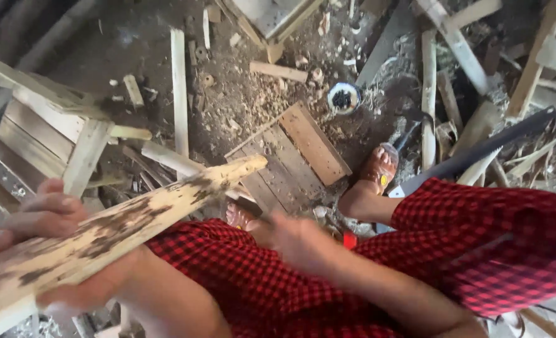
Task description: A person uses a large blade to shave the bark and outer layers off a wooden branch while sitting on the floor of a workshop.
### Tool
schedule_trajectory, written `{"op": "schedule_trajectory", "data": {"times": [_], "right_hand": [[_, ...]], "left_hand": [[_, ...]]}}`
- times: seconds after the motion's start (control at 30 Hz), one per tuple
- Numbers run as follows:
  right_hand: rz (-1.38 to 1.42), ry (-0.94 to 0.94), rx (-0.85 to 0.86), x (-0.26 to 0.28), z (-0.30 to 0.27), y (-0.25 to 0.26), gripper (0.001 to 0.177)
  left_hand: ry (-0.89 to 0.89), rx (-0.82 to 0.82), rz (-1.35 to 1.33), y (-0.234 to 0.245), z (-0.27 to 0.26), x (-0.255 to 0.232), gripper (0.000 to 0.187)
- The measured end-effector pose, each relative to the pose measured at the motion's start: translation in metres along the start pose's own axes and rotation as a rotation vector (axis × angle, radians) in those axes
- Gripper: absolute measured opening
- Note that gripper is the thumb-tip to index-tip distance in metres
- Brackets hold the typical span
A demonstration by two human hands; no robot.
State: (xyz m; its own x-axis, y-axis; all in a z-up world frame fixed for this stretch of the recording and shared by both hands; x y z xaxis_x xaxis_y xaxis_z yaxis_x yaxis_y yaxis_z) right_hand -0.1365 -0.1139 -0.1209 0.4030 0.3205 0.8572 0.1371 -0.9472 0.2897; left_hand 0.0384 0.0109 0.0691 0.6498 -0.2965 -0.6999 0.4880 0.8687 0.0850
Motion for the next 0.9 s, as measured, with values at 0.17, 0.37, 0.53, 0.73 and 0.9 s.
{"op": "schedule_trajectory", "data": {"times": [0.17, 0.37, 0.53, 0.73, 0.9], "right_hand": [[-0.579, 0.093, -0.076, -0.130, 0.038, -0.038, 0.019], [-0.083, -0.227, -0.126, -0.160, 0.052, -0.016, 0.022], [-0.242, -0.115, -0.150, -0.033, 0.006, 0.035, 0.024], [0.026, -0.107, -0.069, -0.024, 0.018, 0.021, 0.023], [-0.594, 0.119, -0.207, -0.066, 0.065, 0.006, 0.016]], "left_hand": [[-0.098, 0.056, -0.292, -0.004, 0.023, 0.000, 0.031], [0.182, -0.311, -0.054, -0.050, -0.015, 0.057, 0.041], [0.081, -0.328, -0.096, -0.012, -0.029, 0.073, 0.063], [0.186, -0.259, -0.154, -0.035, -0.025, 0.079, 0.036], [0.081, -0.255, -0.072, -0.030, -0.014, 0.069, 0.037]]}}
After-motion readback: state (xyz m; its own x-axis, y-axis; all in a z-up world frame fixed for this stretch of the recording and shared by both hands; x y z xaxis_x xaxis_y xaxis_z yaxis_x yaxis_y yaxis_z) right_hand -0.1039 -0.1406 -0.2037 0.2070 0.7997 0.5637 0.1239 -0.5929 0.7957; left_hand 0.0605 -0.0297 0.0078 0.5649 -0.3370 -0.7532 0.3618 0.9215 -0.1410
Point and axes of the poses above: each hand's wrist, its own z-axis towards the middle knuckle, its own y-axis out of the back of the hand, x = y × z, the point moved 9 cm from there along z, towards the middle knuckle, and after that the axes turned 2 degrees about -x, right-handed, at the moved point
